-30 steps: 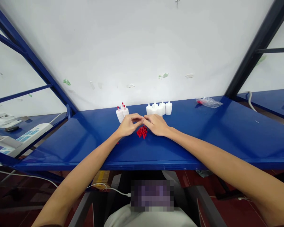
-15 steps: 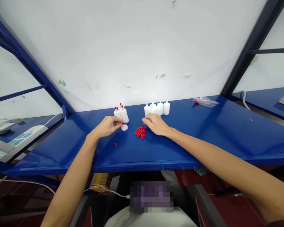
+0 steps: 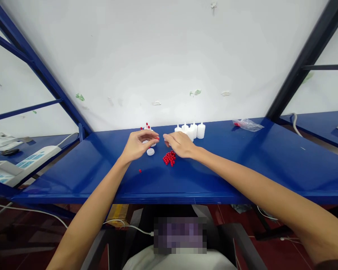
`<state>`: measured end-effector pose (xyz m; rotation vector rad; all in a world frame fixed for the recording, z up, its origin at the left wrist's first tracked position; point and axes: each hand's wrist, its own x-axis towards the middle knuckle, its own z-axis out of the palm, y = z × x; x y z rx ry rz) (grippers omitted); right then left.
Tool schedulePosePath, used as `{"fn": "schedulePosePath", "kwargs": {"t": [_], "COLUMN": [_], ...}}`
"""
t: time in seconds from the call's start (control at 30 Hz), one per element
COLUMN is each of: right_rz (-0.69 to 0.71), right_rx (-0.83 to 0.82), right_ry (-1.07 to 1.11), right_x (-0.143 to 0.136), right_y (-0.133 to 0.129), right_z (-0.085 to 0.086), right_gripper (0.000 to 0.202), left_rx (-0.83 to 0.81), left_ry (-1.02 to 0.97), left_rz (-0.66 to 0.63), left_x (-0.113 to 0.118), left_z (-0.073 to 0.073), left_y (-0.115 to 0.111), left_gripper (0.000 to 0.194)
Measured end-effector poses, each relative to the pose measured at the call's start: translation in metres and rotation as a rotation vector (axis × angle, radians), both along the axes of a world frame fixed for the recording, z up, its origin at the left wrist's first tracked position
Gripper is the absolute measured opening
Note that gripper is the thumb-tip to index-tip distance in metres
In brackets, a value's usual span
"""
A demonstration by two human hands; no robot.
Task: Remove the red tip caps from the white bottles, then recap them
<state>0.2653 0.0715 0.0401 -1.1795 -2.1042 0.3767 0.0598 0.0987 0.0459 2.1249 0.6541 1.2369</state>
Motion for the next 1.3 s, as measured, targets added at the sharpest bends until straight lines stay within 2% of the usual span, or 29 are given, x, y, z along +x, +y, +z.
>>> {"fn": "schedulePosePath", "kwargs": {"t": [0.17, 0.33, 0.47, 0.67, 0.8, 0.9, 1.0, 1.07, 1.17, 1.3], "right_rz": [0.068, 0.018, -0.006, -0.003, -0.007, -0.090, -0.148, -0.171, -0.218, -0.134], "right_rx": [0.045, 0.058, 0.038, 0.033, 0.075, 0.108, 0.133, 0.127, 0.105, 0.123], "right_ry": [0.020, -0.072, -0.073, -0.007, -0.004, -0.012, -0.018, 0.005, 0.049, 0.127], "right_x": [-0.011, -0.011, -0.011, -0.015, -0.016, -0.012, -0.006, -0.005, -0.005, -0.004], "right_y": [0.006, 0.005, 0.005, 0.004, 0.000, -0.001, 0.002, 0.004, 0.005, 0.002], "right_z": [0.007, 0.002, -0.002, -0.005, -0.003, -0.001, -0.005, -0.010, -0.015, -0.018], "right_gripper": [0.051, 0.044, 0.042, 0.036, 0.041, 0.043, 0.046, 0.044, 0.032, 0.018], "left_rx": [0.057, 0.160, 0.236, 0.201, 0.149, 0.162, 0.254, 0.307, 0.338, 0.338], "left_ry": [-0.045, 0.066, 0.135, 0.077, 0.066, 0.101, 0.266, 0.378, 0.434, 0.479], "left_rz": [-0.038, -0.027, -0.016, -0.027, 0.025, 0.167, 0.271, 0.286, 0.271, 0.232], "left_x": [0.010, 0.009, 0.012, 0.016, 0.003, -0.017, -0.037, -0.045, -0.048, -0.046], "left_z": [-0.001, -0.003, -0.006, -0.011, -0.007, -0.002, 0.003, 0.005, 0.006, 0.005], "left_y": [-0.003, -0.005, -0.007, -0.010, -0.003, 0.006, 0.011, 0.012, 0.011, 0.009], "left_gripper": [0.018, 0.012, 0.021, 0.022, 0.012, 0.009, 0.009, 0.014, 0.020, 0.022]}}
